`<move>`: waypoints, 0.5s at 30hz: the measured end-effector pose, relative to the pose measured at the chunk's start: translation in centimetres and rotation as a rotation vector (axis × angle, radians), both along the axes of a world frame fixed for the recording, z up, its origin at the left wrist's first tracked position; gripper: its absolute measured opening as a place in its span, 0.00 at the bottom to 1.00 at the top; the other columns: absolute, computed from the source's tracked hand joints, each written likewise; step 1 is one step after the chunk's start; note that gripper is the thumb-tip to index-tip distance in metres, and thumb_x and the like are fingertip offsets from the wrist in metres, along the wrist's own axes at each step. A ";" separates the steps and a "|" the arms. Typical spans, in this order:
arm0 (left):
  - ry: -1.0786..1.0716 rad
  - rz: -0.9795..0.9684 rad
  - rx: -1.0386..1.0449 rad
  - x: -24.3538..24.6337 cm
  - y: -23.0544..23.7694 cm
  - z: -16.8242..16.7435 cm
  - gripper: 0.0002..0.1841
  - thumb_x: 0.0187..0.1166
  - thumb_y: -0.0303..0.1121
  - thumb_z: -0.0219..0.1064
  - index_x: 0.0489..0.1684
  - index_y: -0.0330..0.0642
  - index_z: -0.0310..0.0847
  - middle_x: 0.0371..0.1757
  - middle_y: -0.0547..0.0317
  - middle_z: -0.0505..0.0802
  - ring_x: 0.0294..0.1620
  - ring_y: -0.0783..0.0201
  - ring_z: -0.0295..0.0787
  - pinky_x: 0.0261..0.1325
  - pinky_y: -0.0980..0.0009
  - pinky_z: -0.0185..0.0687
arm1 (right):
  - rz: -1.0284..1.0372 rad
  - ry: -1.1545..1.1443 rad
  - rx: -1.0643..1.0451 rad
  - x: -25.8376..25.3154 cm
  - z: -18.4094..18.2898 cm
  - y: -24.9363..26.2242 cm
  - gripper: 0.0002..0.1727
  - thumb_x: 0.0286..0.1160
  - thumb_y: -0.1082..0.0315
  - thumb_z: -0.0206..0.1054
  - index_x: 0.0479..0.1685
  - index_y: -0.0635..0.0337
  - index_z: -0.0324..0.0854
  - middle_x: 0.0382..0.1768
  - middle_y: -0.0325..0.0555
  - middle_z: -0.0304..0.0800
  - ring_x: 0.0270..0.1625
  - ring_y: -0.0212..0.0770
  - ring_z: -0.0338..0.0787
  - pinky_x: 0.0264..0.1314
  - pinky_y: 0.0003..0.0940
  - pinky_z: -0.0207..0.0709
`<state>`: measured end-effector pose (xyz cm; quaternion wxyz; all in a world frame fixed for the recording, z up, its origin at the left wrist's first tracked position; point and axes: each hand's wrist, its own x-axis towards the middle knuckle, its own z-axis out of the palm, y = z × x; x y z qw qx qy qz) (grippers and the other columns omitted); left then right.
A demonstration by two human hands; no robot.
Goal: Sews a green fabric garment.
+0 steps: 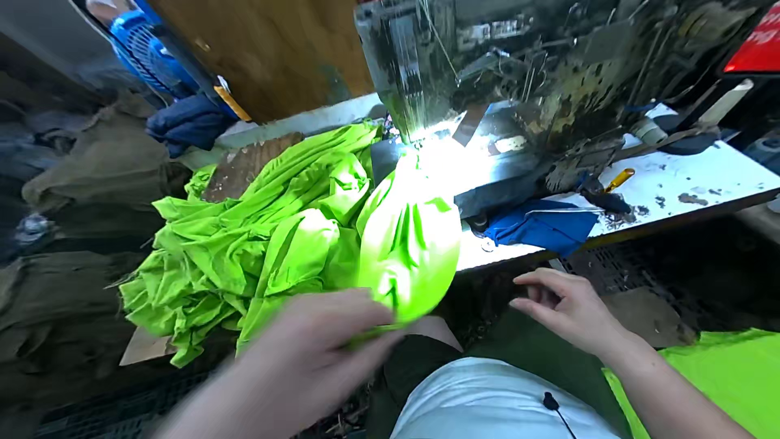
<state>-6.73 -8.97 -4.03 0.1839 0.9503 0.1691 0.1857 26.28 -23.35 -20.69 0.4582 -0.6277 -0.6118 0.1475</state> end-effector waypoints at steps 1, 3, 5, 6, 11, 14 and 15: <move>-0.042 0.008 -0.007 -3.7 1.2 3.5 0.06 0.80 0.40 0.71 0.46 0.55 0.91 0.40 0.73 0.93 0.40 0.81 0.87 0.44 0.81 0.84 | -0.058 0.014 0.015 0.6 0.5 0.4 0.18 0.74 0.54 0.72 0.48 0.61 0.91 0.31 0.39 0.88 0.31 0.22 0.80 0.33 0.16 0.76; -0.042 -0.043 0.261 -9.7 5.6 8.8 0.11 0.76 0.33 0.71 0.52 0.39 0.88 0.43 0.60 0.92 0.43 0.75 0.87 0.47 0.79 0.80 | -0.124 0.011 0.076 1.4 2.1 2.3 0.15 0.77 0.58 0.68 0.48 0.61 0.92 0.34 0.38 0.88 0.33 0.18 0.80 0.36 0.11 0.74; 0.191 0.385 0.396 -8.5 5.9 13.4 0.10 0.66 0.22 0.76 0.41 0.25 0.88 0.35 0.39 0.90 0.39 0.49 0.88 0.48 0.52 0.80 | -0.087 -0.028 0.190 1.5 4.3 5.5 0.14 0.80 0.62 0.66 0.46 0.61 0.93 0.37 0.41 0.90 0.36 0.19 0.83 0.41 0.11 0.77; 0.307 0.550 0.422 -7.2 6.6 14.4 0.08 0.72 0.24 0.76 0.42 0.27 0.89 0.39 0.34 0.91 0.45 0.38 0.89 0.54 0.39 0.79 | -0.046 -0.057 0.247 1.2 5.4 7.3 0.13 0.81 0.63 0.66 0.45 0.62 0.93 0.38 0.43 0.91 0.37 0.21 0.85 0.43 0.13 0.79; 0.032 0.660 0.714 -6.0 11.1 10.9 0.21 0.86 0.42 0.50 0.53 0.33 0.83 0.45 0.27 0.90 0.42 0.23 0.88 0.37 0.23 0.72 | 0.107 -0.171 0.359 -1.5 8.5 15.7 0.13 0.79 0.73 0.62 0.50 0.66 0.92 0.41 0.52 0.93 0.32 0.35 0.91 0.39 0.29 0.88; -0.309 0.620 0.577 -5.9 11.4 9.3 0.18 0.88 0.38 0.55 0.61 0.31 0.78 0.48 0.42 0.89 0.44 0.59 0.86 0.50 0.58 0.81 | 0.124 -0.246 0.082 -2.7 10.5 18.1 0.20 0.80 0.76 0.61 0.69 0.63 0.86 0.41 0.56 0.95 0.35 0.48 0.94 0.45 0.46 0.89; -0.421 0.579 0.519 -6.1 11.8 8.9 0.16 0.88 0.37 0.57 0.62 0.35 0.77 0.48 0.57 0.88 0.44 0.76 0.83 0.51 0.74 0.80 | 0.118 -0.289 -0.101 -3.2 11.6 18.6 0.24 0.83 0.75 0.59 0.78 0.58 0.80 0.42 0.59 0.95 0.40 0.55 0.94 0.51 0.53 0.87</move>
